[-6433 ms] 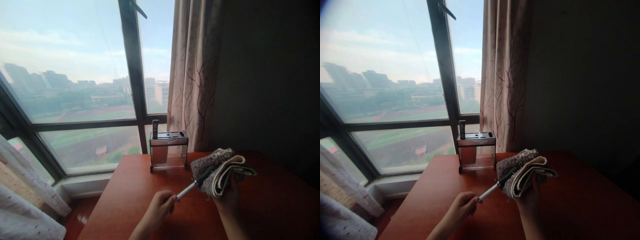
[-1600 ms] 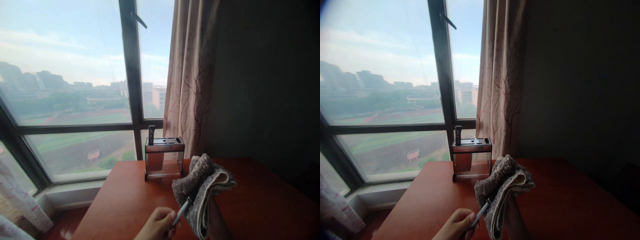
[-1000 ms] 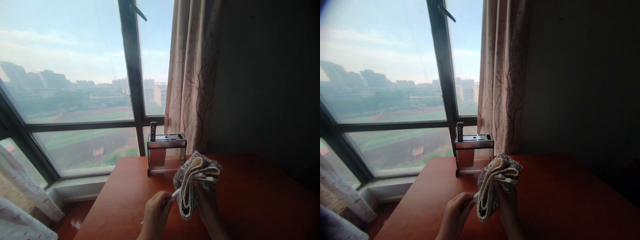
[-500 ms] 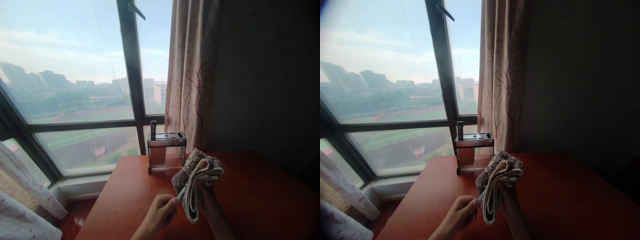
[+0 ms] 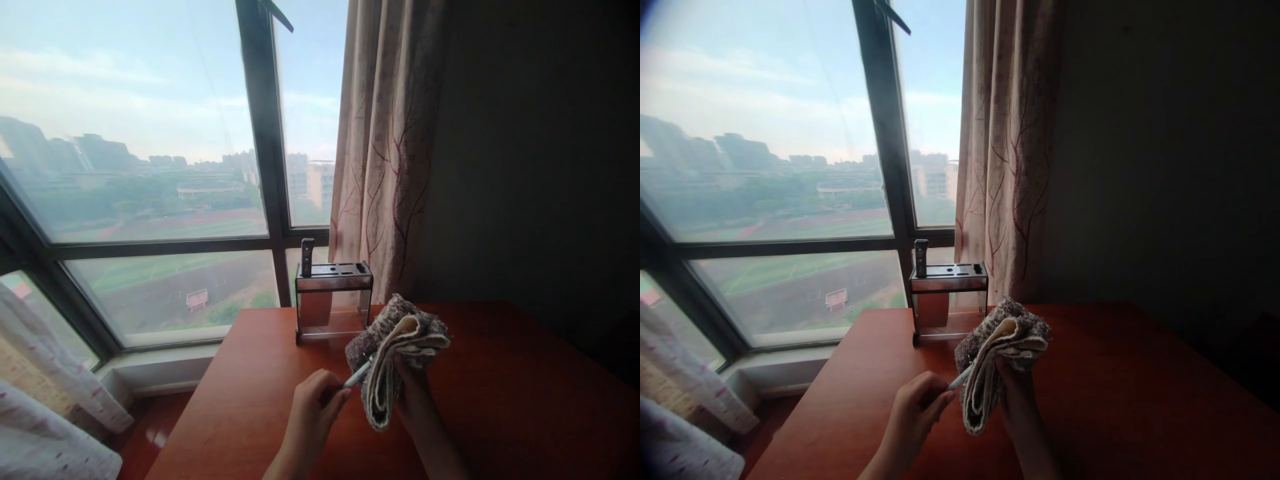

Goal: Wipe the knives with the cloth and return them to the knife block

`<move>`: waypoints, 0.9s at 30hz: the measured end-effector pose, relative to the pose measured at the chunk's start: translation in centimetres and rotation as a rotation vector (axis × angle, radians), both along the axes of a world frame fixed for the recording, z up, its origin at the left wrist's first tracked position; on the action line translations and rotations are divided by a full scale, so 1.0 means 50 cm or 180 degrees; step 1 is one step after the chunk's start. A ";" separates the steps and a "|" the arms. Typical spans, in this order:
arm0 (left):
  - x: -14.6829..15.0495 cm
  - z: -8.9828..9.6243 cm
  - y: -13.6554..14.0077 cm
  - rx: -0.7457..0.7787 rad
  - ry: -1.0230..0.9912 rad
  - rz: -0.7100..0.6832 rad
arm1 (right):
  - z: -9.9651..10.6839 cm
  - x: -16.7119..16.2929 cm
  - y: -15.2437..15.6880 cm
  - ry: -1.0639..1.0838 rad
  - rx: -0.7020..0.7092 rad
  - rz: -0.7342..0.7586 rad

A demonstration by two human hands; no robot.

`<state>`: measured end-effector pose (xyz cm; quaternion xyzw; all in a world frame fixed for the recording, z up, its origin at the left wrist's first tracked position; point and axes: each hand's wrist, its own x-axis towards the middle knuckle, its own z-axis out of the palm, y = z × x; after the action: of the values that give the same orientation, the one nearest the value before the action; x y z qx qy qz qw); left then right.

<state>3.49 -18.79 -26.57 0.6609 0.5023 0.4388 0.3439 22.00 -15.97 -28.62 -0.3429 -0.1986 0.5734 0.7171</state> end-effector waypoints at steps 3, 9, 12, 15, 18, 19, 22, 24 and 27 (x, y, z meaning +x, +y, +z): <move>0.004 0.002 -0.004 -0.0215 -0.0228 -0.0191 | 0.001 0.003 -0.001 0.0038 0.0052 0.0008; 0.010 -0.004 -0.010 -0.1176 -0.1010 -0.0731 | -0.004 0.007 -0.003 0.0226 0.0020 0.0107; 0.005 -0.002 -0.014 -0.1661 -0.1305 -0.1052 | -0.008 0.007 -0.005 0.0307 -0.0007 0.0131; 0.004 -0.001 -0.015 -0.1868 -0.1438 -0.1216 | -0.009 0.009 -0.006 0.0396 -0.0025 0.0238; 0.009 -0.007 -0.010 -0.1656 -0.1266 -0.0990 | -0.007 0.016 -0.006 0.0446 -0.0036 0.0296; 0.010 -0.009 -0.007 -0.1497 -0.1128 -0.0844 | -0.005 0.019 -0.005 0.0459 -0.0041 0.0282; 0.008 -0.010 -0.002 -0.0848 -0.0556 -0.0390 | 0.003 0.031 -0.001 0.0564 -0.0049 0.0166; 0.002 -0.006 0.000 -0.0294 -0.0076 -0.0139 | 0.011 0.039 0.000 0.0590 -0.0039 0.0080; -0.009 0.001 0.001 0.0403 0.0532 0.0235 | 0.025 0.044 0.000 0.0432 -0.0020 0.0051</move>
<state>3.06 -18.76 -26.52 0.6967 0.5245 0.4254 0.2421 24.20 -15.99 -27.36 -0.3039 -0.1504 0.6017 0.7231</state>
